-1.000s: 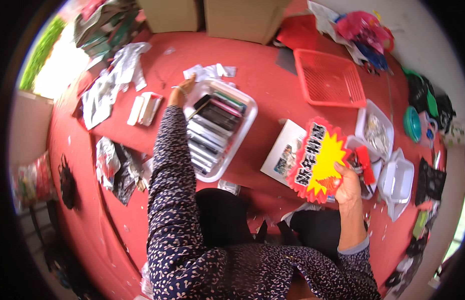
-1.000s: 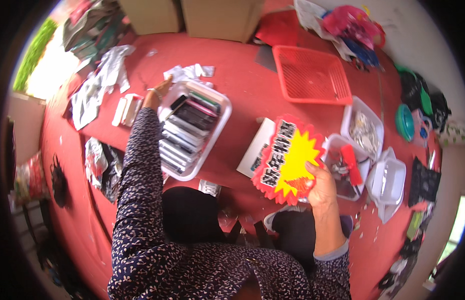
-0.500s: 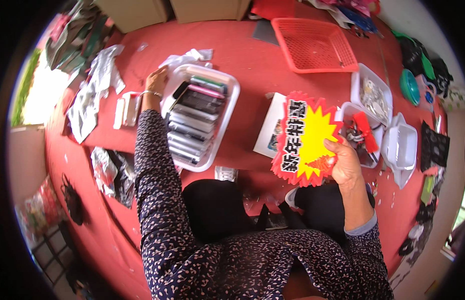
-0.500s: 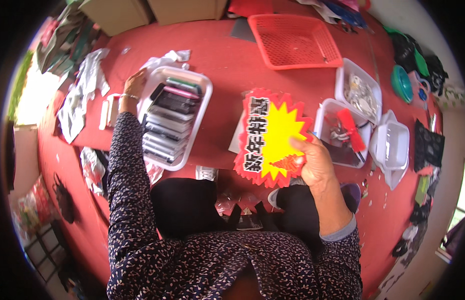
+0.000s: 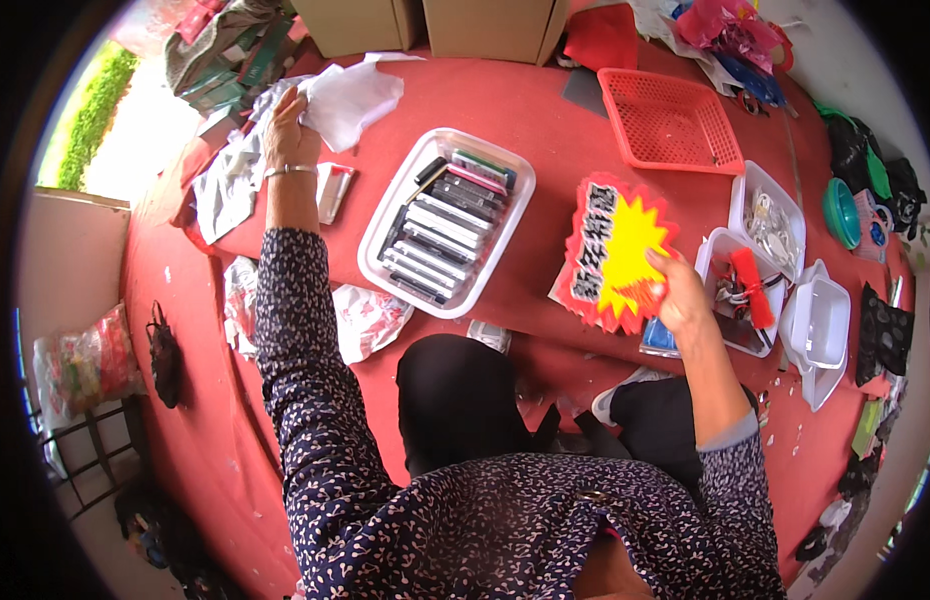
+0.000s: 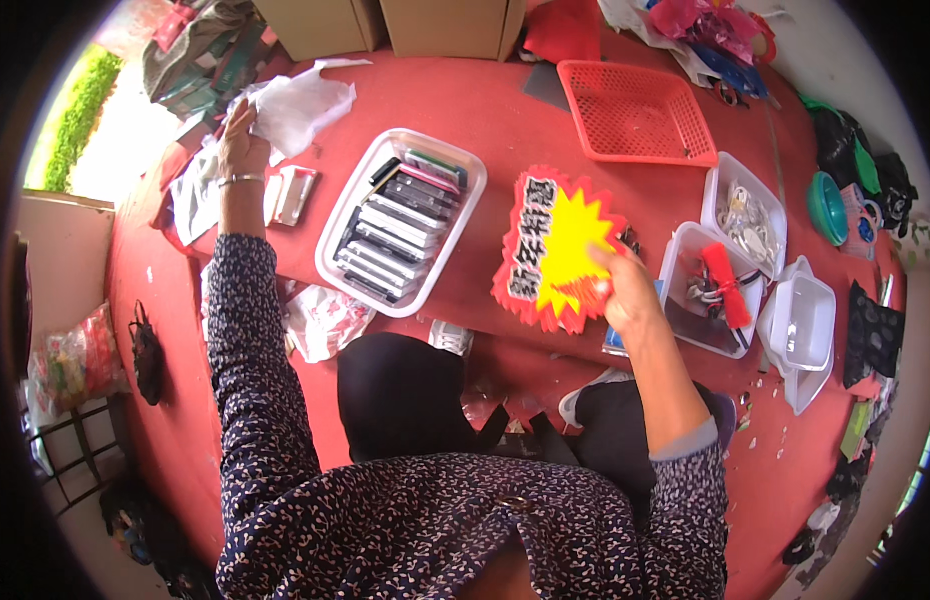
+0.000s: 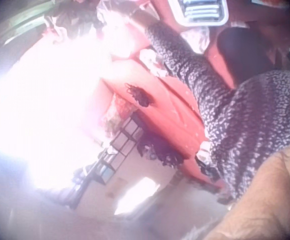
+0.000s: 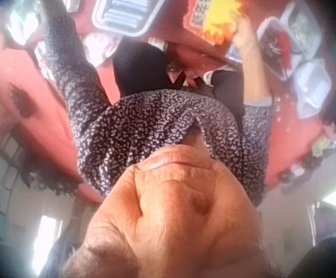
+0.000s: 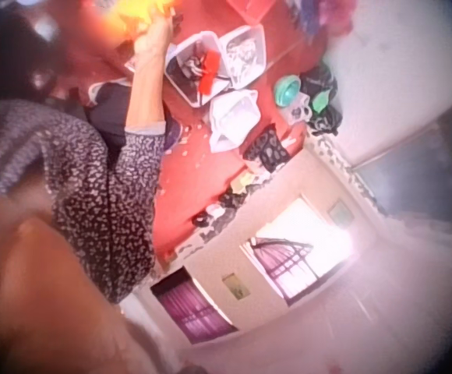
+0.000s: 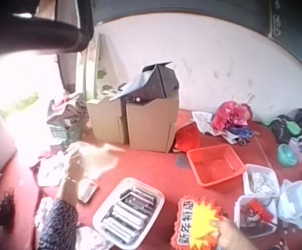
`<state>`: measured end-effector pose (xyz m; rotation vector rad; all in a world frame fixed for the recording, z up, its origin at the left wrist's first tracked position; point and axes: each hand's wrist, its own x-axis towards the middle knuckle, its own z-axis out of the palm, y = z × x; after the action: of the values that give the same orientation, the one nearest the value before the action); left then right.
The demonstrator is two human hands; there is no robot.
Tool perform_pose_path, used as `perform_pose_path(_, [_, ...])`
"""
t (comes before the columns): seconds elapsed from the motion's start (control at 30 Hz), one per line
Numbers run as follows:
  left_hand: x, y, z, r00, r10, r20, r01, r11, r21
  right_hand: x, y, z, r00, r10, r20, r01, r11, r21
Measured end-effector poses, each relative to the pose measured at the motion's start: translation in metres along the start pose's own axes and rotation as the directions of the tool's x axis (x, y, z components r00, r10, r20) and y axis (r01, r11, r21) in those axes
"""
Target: The person sits on a red floor mat and packs small items into clear plastic bags. They handle star-shaped paper cutouts, small metal objects, and printed cards, placing them into bags and arranging them on the floor.
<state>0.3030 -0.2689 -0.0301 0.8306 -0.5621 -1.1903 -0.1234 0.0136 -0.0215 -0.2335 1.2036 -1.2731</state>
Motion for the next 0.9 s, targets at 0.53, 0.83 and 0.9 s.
perform_pose_path(0.53, [-0.182, 0.148, -0.030, 0.994, -0.051, 0.094, 0.066, 0.983, -0.172, 0.131, 0.141, 0.088, 0.966, -0.198, 0.167, 0.245, 0.483, -0.841])
perform_pose_path(0.83, [-0.272, 0.076, 0.139, 0.799, -0.236, 0.553, 0.397, 0.898, -0.191, 0.109, 0.060, 0.045, 0.883, -0.184, 0.432, 0.465, 0.467, -0.752])
perform_pose_path(0.9, [-0.297, 0.048, 0.159, 0.863, -0.286, 0.417, 0.370, 0.920, -0.133, 0.042, 0.030, 0.055, 0.876, 0.105, 0.471, 0.021, 0.967, -0.254])
